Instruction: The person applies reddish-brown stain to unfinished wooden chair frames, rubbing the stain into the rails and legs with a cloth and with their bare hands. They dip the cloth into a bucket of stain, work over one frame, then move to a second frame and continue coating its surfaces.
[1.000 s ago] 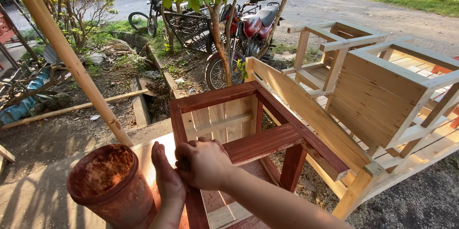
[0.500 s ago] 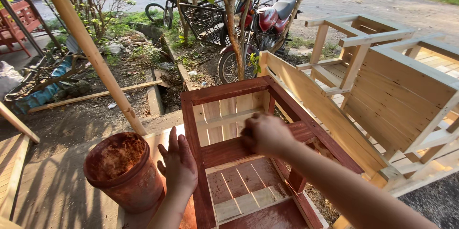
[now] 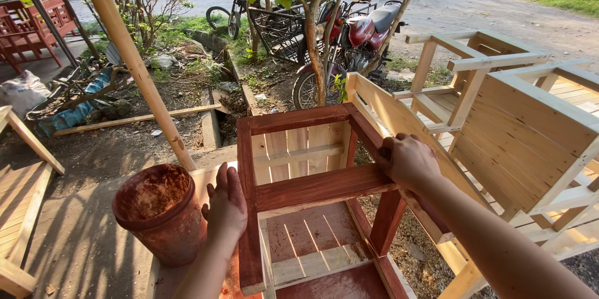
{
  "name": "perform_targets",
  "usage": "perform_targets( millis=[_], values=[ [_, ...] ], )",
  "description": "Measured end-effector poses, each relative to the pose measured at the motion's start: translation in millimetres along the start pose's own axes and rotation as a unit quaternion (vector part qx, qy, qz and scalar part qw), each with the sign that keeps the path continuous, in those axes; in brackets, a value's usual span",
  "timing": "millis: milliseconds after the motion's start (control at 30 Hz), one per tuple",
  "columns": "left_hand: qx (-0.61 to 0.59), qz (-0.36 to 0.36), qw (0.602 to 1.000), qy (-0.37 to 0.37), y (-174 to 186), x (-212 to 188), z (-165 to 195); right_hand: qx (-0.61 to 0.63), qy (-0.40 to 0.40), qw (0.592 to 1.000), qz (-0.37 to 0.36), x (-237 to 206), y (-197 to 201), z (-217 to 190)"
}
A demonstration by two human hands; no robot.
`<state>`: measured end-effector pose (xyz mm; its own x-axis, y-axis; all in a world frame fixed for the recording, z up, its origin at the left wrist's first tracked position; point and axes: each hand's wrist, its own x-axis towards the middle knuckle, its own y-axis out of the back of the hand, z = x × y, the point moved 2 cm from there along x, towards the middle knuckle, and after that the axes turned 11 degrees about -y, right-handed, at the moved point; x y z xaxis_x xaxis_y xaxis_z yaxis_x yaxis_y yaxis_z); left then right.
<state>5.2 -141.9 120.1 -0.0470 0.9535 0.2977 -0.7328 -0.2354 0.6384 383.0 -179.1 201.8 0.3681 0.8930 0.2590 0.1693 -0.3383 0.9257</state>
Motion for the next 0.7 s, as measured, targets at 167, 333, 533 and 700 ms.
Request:
perform_targets(
  millis=[167, 333, 533, 700],
  values=[
    [-0.066, 0.000, 0.998, -0.022, -4.6, 5.2, -9.4, 0.337, -0.128, 0.932, 0.036, -21.7, 13.9, -18.4],
    [-0.158, 0.001, 0.986, -0.051, -19.3, 9.3, -8.1, 0.306, 0.037, 0.922, 0.232, -76.7, -14.2, -30.1],
    [-0.168, -0.057, 0.983, 0.048, -32.7, 8.5, -1.8, 0.283, -0.035, 0.872, 0.399, -98.0, -86.7, -40.5],
    [-0.166, 0.016, 0.985, -0.031, -34.9, 3.5, 1.2, 0.314, 0.007, 0.841, 0.440, -122.7, -121.4, -82.5]
  ],
)
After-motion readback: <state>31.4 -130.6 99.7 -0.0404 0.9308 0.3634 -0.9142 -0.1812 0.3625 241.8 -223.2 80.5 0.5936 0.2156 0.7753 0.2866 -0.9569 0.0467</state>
